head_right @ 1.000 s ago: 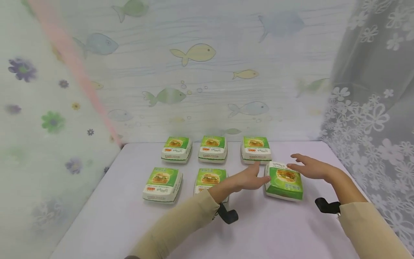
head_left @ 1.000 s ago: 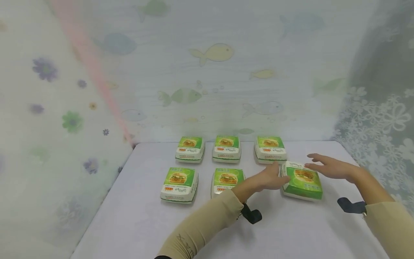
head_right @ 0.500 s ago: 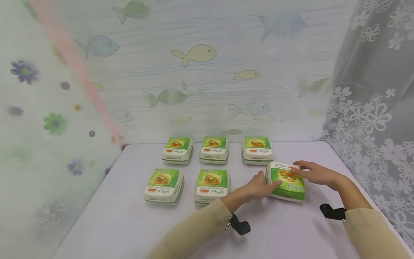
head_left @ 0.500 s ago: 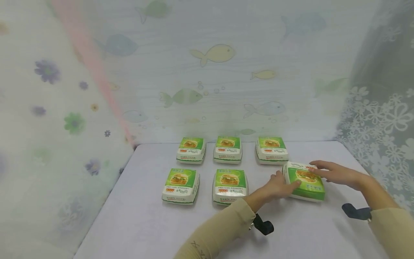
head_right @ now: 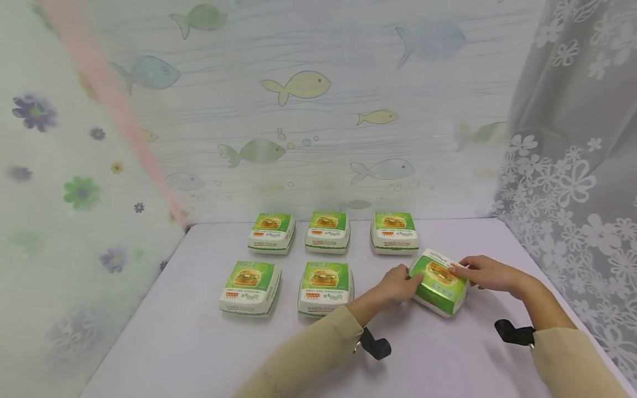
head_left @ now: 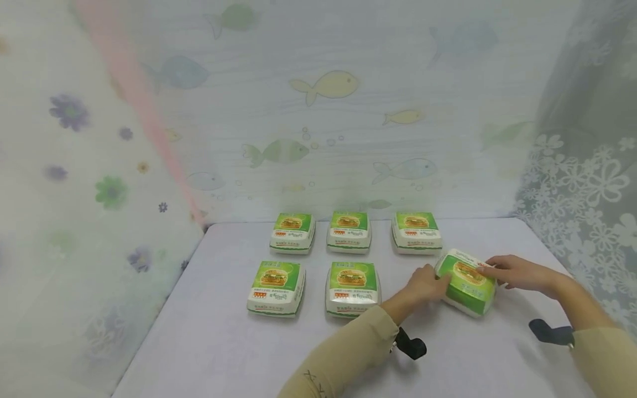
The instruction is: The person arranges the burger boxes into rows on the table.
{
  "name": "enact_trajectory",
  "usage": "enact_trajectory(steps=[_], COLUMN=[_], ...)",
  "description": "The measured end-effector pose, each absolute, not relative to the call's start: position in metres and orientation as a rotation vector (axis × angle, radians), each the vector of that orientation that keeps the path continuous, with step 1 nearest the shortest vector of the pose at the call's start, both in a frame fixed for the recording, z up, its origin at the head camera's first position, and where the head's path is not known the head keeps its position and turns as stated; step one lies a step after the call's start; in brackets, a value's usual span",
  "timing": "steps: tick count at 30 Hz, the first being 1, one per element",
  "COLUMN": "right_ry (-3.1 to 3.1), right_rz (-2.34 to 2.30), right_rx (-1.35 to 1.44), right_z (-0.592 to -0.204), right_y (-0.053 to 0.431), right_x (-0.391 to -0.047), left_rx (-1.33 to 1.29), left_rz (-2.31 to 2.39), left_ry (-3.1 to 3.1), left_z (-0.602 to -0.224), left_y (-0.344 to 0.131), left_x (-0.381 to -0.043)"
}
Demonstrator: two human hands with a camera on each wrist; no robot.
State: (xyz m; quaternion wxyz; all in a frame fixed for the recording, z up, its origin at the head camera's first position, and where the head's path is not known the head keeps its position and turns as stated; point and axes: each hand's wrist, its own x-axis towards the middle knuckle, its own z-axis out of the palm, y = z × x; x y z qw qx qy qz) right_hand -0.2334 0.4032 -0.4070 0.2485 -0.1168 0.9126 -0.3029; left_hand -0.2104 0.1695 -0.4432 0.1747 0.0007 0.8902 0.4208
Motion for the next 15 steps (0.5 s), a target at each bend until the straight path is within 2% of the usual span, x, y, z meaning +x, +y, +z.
enact_trajectory(steps=[7,15], right_ry=[2.468,2.532], right_rz=[-0.791,-0.743], right_rx=[-0.332,-0.39], right_z=[-0.408,-0.402], right_y=[0.404,0.401], right_x=[-0.232,-0.236], left_rx=[-0.067,-0.053], left_rz=[1.178,1.127], left_ry=[2.544,2.548], left_z=[-0.443,-0.446], left_y=[0.161,0.158], left_x=[-0.22,-0.212])
